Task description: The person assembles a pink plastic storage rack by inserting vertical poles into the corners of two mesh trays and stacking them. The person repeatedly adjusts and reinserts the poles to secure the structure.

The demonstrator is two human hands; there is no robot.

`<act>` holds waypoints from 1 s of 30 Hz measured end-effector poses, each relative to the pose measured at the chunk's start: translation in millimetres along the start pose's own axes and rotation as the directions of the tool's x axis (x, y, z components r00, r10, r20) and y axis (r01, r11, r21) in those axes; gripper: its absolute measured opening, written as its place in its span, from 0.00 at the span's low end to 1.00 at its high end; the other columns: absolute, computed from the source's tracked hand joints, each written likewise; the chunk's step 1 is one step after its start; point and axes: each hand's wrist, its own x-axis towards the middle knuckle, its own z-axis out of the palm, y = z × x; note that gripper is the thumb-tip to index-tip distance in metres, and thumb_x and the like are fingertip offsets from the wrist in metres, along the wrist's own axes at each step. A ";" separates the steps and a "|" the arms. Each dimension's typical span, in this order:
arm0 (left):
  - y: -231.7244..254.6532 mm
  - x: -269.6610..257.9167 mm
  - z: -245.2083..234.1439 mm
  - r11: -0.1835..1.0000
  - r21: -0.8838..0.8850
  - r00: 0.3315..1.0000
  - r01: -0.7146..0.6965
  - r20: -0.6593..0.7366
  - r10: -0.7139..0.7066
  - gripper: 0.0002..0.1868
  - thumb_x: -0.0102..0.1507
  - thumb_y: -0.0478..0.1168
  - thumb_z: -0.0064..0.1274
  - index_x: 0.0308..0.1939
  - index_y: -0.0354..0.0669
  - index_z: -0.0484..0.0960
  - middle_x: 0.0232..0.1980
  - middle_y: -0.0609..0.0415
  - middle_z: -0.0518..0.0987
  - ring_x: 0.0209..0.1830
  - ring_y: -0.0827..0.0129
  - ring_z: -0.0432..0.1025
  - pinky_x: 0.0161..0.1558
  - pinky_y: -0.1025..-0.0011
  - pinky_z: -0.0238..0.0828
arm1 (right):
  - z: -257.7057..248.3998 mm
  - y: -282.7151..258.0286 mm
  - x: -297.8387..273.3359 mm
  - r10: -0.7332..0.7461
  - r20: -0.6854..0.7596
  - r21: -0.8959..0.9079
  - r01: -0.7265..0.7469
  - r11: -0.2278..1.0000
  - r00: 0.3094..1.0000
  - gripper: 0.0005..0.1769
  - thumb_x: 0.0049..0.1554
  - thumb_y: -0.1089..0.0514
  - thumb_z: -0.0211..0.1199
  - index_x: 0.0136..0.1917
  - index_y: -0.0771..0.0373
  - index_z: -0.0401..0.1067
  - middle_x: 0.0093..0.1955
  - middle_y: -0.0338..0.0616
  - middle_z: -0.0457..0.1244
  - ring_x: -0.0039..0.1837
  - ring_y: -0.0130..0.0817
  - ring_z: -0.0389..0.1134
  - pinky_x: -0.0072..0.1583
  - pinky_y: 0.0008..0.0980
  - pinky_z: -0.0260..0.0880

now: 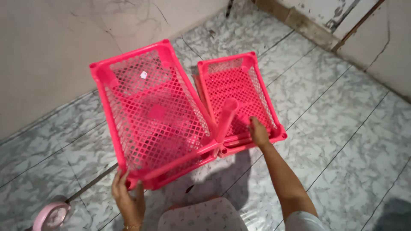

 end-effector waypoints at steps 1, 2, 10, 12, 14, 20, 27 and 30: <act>-1.1 0.3 0.4 1.000 -0.018 1.000 -0.014 0.000 0.014 0.27 0.63 0.40 0.58 0.64 0.36 0.74 0.73 0.37 0.69 0.72 0.44 0.63 0.69 0.55 0.62 | -13.6 -9.9 -3.4 -0.289 -0.132 -0.158 0.268 0.950 0.948 0.19 0.61 0.53 0.62 0.63 0.62 0.70 0.52 0.52 0.68 0.51 0.45 0.69 0.52 0.40 0.69; -2.9 0.4 0.7 0.999 -0.036 1.000 -0.029 0.000 0.029 0.26 0.63 0.42 0.57 0.64 0.36 0.74 0.72 0.37 0.68 0.73 0.44 0.62 0.70 0.54 0.61 | -25.7 -22.8 -6.7 -0.565 -0.206 -0.339 0.484 0.807 0.799 0.23 0.56 0.54 0.68 0.61 0.64 0.68 0.51 0.50 0.68 0.53 0.39 0.70 0.52 0.35 0.71; -25.0 -0.9 7.7 0.977 -0.172 0.991 -0.124 0.024 0.130 0.29 0.63 0.47 0.56 0.64 0.35 0.74 0.70 0.35 0.69 0.72 0.42 0.62 0.73 0.53 0.56 | -140.3 -199.5 -79.3 -0.224 -0.176 0.490 0.282 0.824 0.959 0.20 0.65 0.58 0.58 0.68 0.57 0.58 0.48 0.43 0.65 0.46 0.31 0.67 0.45 0.31 0.72; -27.4 1.3 9.0 0.985 -0.145 0.992 -0.097 0.067 0.107 0.29 0.63 0.46 0.57 0.64 0.34 0.73 0.70 0.33 0.69 0.72 0.40 0.61 0.72 0.53 0.56 | -155.1 -251.3 -108.9 -0.249 -0.070 0.568 0.244 0.786 0.966 0.16 0.67 0.57 0.54 0.67 0.58 0.60 0.51 0.44 0.67 0.47 0.34 0.69 0.47 0.33 0.73; -30.3 -1.0 2.9 0.963 -0.213 0.984 -0.166 0.026 0.176 0.29 0.64 0.48 0.56 0.64 0.34 0.72 0.67 0.35 0.71 0.69 0.42 0.64 0.70 0.54 0.58 | -154.5 -295.9 -141.9 -0.317 0.078 0.673 0.185 0.716 0.945 0.16 0.67 0.57 0.52 0.67 0.60 0.62 0.56 0.45 0.68 0.49 0.36 0.71 0.50 0.35 0.75; -20.4 7.3 -12.0 0.922 -0.369 0.985 -0.119 0.071 0.156 0.26 0.61 0.40 0.54 0.63 0.38 0.73 0.58 0.40 0.75 0.60 0.47 0.70 0.64 0.57 0.65 | -87.0 -393.3 -210.2 -0.507 0.406 0.628 0.171 0.759 0.761 0.41 0.51 0.69 0.64 0.75 0.55 0.56 0.57 0.44 0.63 0.53 0.38 0.68 0.55 0.39 0.72; -17.9 19.9 -23.5 0.940 -0.296 0.982 -0.172 0.024 0.187 0.29 0.59 0.34 0.60 0.64 0.38 0.73 0.59 0.38 0.75 0.61 0.45 0.70 0.64 0.57 0.66 | 68.3 -414.3 -212.5 -0.564 0.504 0.519 0.292 0.803 0.654 0.18 0.64 0.53 0.61 0.64 0.62 0.66 0.39 0.36 0.62 0.38 0.25 0.65 0.42 0.29 0.70; -18.1 20.6 -19.7 0.954 -0.300 0.997 -0.007 0.073 0.030 0.34 0.54 0.34 0.64 0.65 0.41 0.73 0.59 0.39 0.76 0.60 0.44 0.70 0.62 0.56 0.66 | 114.8 -399.4 -200.8 -0.542 0.476 0.343 0.421 0.840 0.692 0.14 0.65 0.51 0.64 0.50 0.66 0.71 0.33 0.35 0.61 0.34 0.24 0.63 0.38 0.30 0.67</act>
